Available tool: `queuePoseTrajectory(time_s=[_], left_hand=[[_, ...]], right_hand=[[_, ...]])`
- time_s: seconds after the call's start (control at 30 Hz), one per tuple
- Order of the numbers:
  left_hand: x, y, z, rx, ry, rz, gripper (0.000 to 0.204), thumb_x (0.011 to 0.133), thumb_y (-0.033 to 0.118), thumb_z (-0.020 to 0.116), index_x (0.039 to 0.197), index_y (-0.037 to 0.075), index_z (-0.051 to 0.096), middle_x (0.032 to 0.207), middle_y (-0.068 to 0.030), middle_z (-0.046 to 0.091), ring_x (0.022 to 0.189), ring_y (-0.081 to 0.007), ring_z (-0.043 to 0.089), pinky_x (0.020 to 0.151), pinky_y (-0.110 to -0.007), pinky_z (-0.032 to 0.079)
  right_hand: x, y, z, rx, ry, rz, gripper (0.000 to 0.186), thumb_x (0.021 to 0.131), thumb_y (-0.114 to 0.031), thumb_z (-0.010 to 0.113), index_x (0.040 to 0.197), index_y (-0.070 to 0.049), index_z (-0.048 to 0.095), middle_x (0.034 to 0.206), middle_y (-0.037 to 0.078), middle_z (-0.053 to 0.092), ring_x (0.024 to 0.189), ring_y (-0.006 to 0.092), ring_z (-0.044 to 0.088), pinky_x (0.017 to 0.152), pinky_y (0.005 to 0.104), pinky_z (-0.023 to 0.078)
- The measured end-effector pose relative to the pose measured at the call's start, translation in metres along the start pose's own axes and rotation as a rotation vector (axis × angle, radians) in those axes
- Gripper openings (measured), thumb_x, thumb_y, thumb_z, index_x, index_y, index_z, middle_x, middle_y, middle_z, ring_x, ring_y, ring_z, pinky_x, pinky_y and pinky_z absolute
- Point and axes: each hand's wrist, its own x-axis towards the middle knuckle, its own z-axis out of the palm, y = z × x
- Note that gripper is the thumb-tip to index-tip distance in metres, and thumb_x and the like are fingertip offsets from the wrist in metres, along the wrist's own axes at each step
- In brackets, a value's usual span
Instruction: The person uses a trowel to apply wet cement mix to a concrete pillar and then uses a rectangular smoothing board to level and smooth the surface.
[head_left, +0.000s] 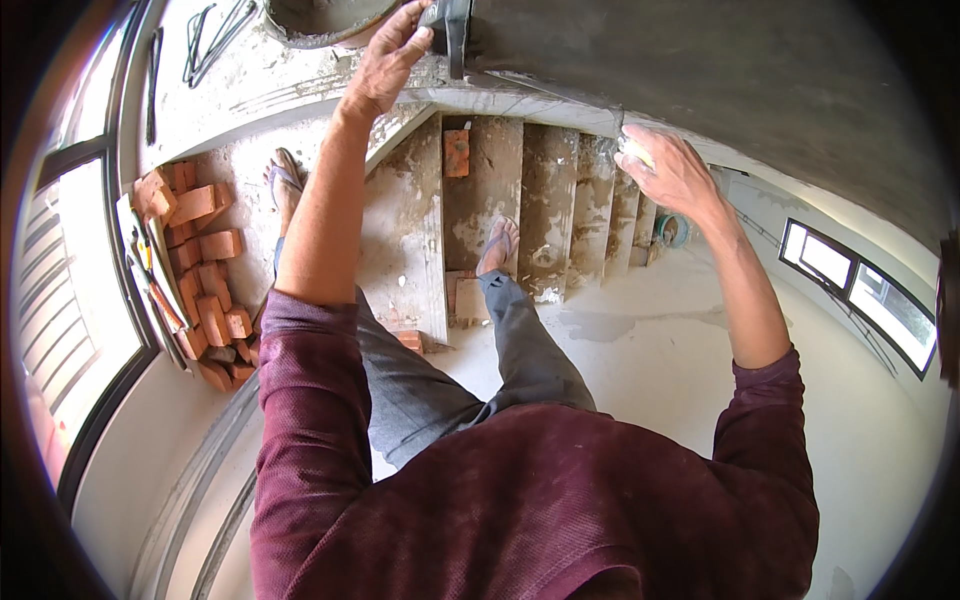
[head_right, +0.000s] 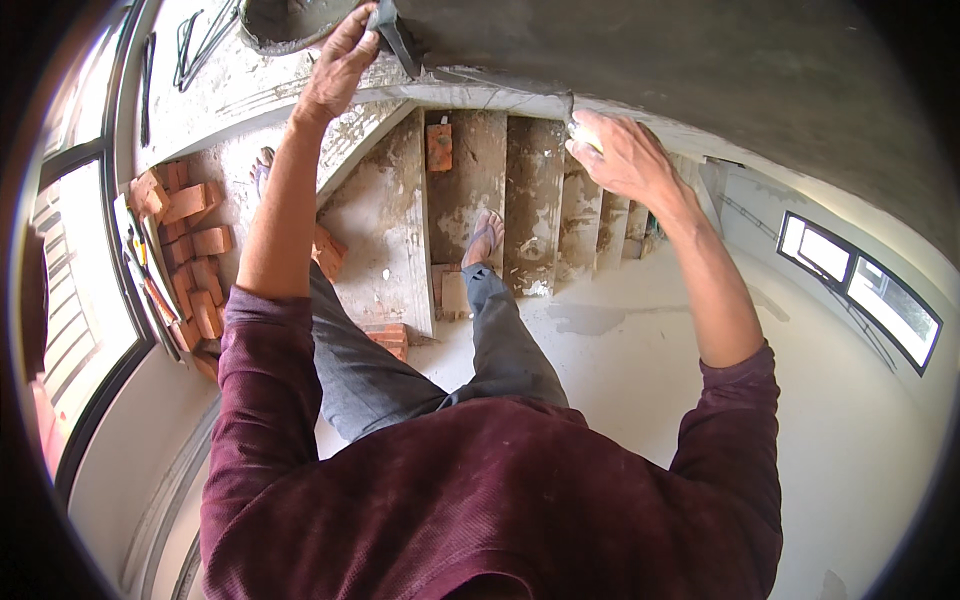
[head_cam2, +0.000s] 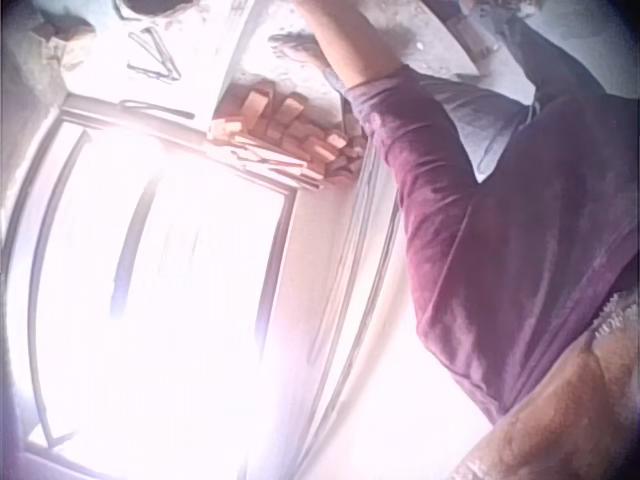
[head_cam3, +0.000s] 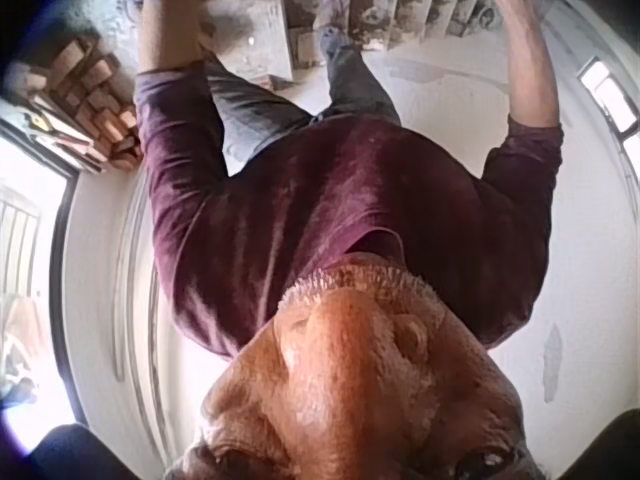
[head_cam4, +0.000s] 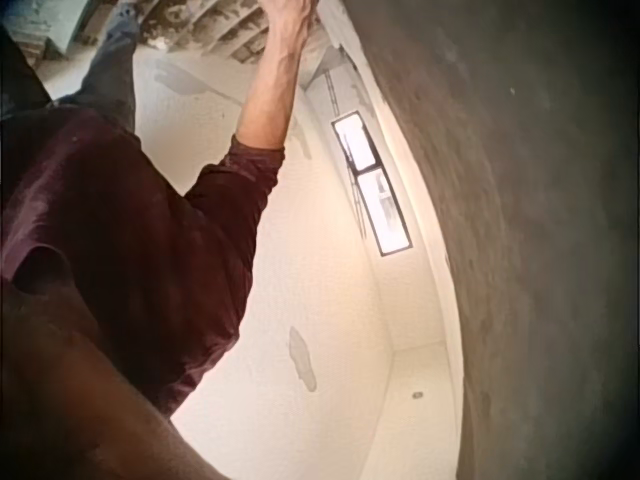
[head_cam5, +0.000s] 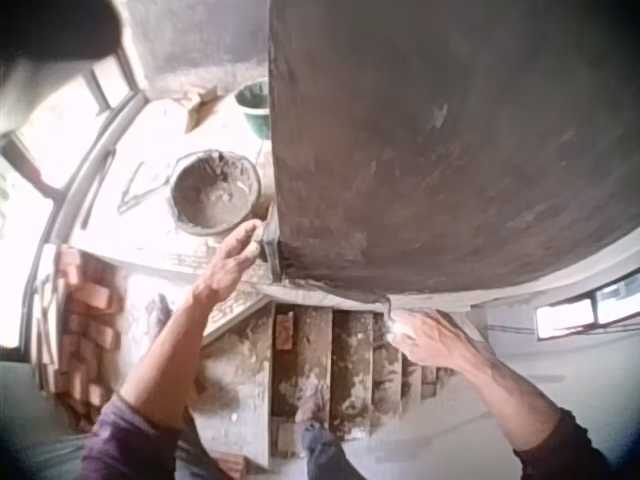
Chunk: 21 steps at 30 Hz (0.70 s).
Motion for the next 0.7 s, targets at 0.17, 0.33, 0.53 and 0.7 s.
queuePoseTrajectory(time_s=[0.17,0.33,0.53,0.7], left_hand=[[0.006,0.052,-0.004,-0.024,-0.027,0.174,0.043,0.102,0.013,0.047,0.143,0.001,0.040,0.135,-0.0049,0.051,0.124,-0.0133,0.046,0.106,-0.029,0.035],[-0.001,-0.008,-0.002,-0.052,-0.022,-0.042,0.045,0.102,0.019,0.049,0.144,0.003,0.040,0.134,-0.0026,0.051,0.120,-0.0128,0.046,0.101,-0.030,0.038],[0.008,-0.005,0.003,-0.121,-0.032,0.100,0.045,0.100,0.016,0.054,0.141,0.001,0.042,0.134,-0.0033,0.050,0.122,-0.0139,0.045,0.104,-0.031,0.037],[0.009,0.013,0.001,-0.011,-0.034,0.057,0.051,0.100,0.017,0.054,0.145,0.001,0.037,0.141,-0.0047,0.046,0.130,-0.0154,0.039,0.109,-0.031,0.032]], right_hand=[[0.015,0.003,0.021,0.057,0.043,-0.019,0.038,0.085,-0.020,0.062,0.117,0.001,0.061,0.096,0.027,0.066,0.091,0.0427,0.064,0.081,0.0465,0.051],[0.038,-0.001,0.043,0.063,0.001,-0.033,0.040,0.087,-0.023,0.065,0.117,0.002,0.060,0.102,0.026,0.066,0.093,0.0435,0.062,0.082,0.0445,0.050],[0.034,-0.007,0.016,0.133,0.066,-0.054,0.049,0.088,-0.027,0.067,0.119,0.009,0.059,0.107,0.028,0.066,0.099,0.0389,0.065,0.088,0.0400,0.050],[0.022,-0.004,0.008,0.151,0.126,-0.041,0.048,0.088,-0.028,0.067,0.119,0.009,0.060,0.104,0.028,0.067,0.096,0.0382,0.067,0.086,0.0387,0.051]])
